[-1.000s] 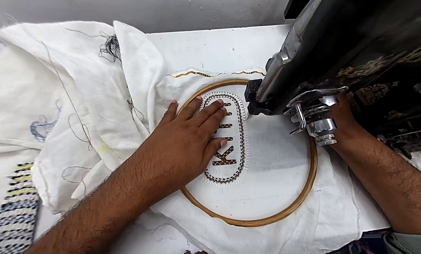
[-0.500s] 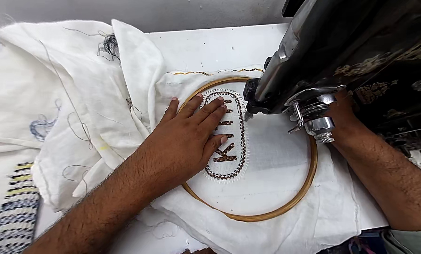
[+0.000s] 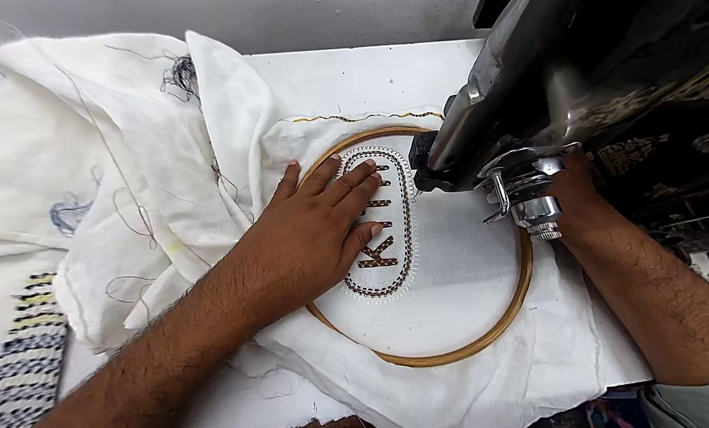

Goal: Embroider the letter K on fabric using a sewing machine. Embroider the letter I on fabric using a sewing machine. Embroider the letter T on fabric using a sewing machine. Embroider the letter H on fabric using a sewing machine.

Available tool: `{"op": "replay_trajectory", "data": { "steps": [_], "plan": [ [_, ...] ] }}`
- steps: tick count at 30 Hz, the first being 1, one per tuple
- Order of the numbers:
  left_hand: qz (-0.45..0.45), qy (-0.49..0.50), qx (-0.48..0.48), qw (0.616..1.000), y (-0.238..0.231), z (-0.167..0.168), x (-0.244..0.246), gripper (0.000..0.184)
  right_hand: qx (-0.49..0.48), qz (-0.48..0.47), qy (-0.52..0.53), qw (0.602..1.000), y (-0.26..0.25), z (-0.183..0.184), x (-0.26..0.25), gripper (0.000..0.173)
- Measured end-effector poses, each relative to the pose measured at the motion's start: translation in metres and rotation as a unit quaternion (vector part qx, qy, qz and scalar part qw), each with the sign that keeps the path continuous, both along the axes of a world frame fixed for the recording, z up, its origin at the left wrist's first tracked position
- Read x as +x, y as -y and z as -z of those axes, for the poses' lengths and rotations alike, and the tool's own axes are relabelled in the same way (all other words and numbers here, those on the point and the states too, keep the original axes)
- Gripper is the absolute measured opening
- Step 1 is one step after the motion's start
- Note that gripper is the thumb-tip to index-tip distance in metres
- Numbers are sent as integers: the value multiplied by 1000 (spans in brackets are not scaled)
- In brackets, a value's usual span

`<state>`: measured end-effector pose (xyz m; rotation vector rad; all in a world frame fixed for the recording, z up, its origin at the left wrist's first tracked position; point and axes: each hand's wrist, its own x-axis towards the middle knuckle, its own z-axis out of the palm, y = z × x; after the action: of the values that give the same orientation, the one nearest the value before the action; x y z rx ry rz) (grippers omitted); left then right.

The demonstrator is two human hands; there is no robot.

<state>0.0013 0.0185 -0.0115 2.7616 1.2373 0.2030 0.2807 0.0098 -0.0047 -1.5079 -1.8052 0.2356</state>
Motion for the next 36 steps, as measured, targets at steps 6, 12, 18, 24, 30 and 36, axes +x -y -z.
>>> {"op": "replay_trajectory", "data": {
  "steps": [6, 12, 18, 24, 30, 36],
  "plan": [
    [-1, 1, -4, 1000, 0, -1, -2, 60, 46, 2, 32, 998, -3, 6, -3, 18],
    [-6, 1, 0, 1000, -2, -1, -3, 61, 8, -3, -8, 1000, 1, 6, -4, 25],
    [-1, 6, 6, 1000, -4, 2, 0, 60, 36, -19, -25, 999, -5, 8, 1, 25],
    [0, 9, 1, 1000, -5, 2, -2, 60, 53, -13, -2, 999, -7, 13, 1, 22],
    [-3, 8, -2, 1000, -6, 1, -4, 61, -1, -11, -20, 1000, 1, 7, -4, 24],
    [1, 15, 4, 1000, -8, 3, -1, 60, 38, -22, -33, 999, -8, 11, 1, 25]
  ]
}}
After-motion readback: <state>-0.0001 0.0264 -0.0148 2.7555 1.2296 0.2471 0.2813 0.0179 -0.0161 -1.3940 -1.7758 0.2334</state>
